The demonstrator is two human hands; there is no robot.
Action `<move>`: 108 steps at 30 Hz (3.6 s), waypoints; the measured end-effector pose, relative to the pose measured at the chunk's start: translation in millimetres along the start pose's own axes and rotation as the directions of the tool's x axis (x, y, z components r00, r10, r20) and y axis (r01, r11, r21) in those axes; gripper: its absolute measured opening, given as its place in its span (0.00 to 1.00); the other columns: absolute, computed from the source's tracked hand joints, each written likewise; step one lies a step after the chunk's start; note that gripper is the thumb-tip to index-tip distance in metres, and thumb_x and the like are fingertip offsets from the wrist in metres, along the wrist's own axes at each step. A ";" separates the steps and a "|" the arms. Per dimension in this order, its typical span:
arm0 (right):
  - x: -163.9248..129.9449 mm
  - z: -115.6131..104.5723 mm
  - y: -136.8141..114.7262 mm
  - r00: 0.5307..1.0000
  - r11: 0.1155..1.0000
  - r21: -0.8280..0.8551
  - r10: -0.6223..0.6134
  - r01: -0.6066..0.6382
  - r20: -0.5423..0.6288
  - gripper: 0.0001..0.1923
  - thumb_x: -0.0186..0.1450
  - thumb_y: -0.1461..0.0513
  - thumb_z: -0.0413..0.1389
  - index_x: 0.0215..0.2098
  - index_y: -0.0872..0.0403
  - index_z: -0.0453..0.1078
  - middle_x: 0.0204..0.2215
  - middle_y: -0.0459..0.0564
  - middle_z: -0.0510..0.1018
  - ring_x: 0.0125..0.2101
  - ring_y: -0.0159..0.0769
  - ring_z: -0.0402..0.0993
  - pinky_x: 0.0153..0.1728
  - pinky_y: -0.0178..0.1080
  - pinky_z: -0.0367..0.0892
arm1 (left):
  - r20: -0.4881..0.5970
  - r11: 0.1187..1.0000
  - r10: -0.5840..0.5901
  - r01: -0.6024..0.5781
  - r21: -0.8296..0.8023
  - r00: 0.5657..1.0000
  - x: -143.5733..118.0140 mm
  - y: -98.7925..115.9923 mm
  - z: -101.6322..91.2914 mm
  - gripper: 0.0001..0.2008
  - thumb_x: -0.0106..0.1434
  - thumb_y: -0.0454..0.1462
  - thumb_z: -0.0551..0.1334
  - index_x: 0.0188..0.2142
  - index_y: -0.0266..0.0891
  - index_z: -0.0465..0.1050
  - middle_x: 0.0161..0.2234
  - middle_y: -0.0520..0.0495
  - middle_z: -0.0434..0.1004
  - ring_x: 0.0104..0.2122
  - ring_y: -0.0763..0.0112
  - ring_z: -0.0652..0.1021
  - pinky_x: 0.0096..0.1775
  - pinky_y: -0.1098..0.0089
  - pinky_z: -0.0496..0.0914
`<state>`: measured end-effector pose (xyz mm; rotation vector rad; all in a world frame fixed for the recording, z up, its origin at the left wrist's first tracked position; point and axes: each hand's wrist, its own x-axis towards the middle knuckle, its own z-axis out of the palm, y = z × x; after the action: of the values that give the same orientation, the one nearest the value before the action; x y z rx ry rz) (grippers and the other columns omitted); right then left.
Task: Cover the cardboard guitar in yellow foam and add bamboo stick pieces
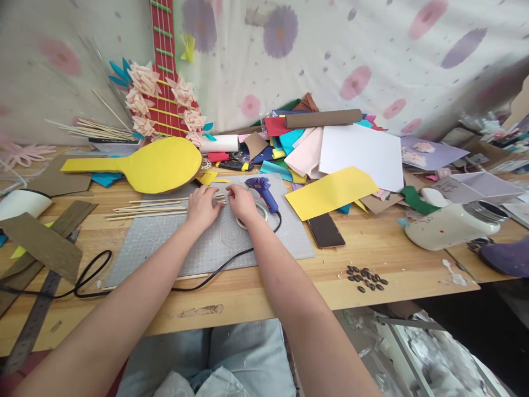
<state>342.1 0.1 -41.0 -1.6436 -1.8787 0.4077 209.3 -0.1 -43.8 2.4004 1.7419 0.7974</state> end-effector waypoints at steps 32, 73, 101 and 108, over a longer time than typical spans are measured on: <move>-1.3 1.6 4.9 0.996 0.992 0.129 0.005 0.006 -0.084 0.14 0.58 0.70 0.49 0.40 0.57 0.71 0.34 0.49 0.77 0.35 0.32 0.72 0.42 0.35 0.65 | 0.070 0.995 0.097 -0.095 -0.027 0.993 44.4 -9.1 14.2 0.14 0.60 0.33 0.56 0.44 0.40 0.75 0.43 0.46 0.77 0.46 0.60 0.70 0.47 0.61 0.62; 37.5 0.5 -8.9 0.966 0.856 -0.490 -0.038 0.163 0.255 0.13 0.64 0.65 0.46 0.40 0.58 0.71 0.41 0.56 0.75 0.40 0.38 0.72 0.41 0.36 0.64 | -0.287 0.952 -0.303 0.276 -0.132 0.909 -34.0 -73.3 -39.7 0.12 0.66 0.38 0.43 0.30 0.41 0.60 0.28 0.46 0.69 0.31 0.66 0.71 0.31 0.68 0.58; 24.8 -6.4 -23.7 0.976 0.995 -0.100 0.038 -0.016 0.214 0.06 0.61 0.66 0.49 0.35 0.56 0.68 0.32 0.48 0.76 0.33 0.31 0.71 0.35 0.32 0.63 | -0.297 0.953 -0.289 0.244 -0.178 0.910 -35.7 -71.4 -42.6 0.13 0.66 0.40 0.44 0.27 0.41 0.58 0.27 0.47 0.68 0.30 0.69 0.70 0.32 0.69 0.59; -23.6 35.9 -59.4 0.945 0.948 0.319 -0.117 0.015 0.306 0.07 0.61 0.61 0.52 0.29 0.56 0.68 0.23 0.43 0.74 0.24 0.26 0.68 0.30 0.29 0.63 | -0.055 0.952 -0.248 0.232 -0.201 0.967 -28.0 -86.0 -67.0 0.13 0.62 0.42 0.50 0.23 0.41 0.58 0.22 0.50 0.65 0.26 0.69 0.68 0.31 0.69 0.61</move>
<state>274.5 -28.2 -39.1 -1.3571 -1.9698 0.9434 98.6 -10.9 -26.2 2.0125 1.8437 0.9870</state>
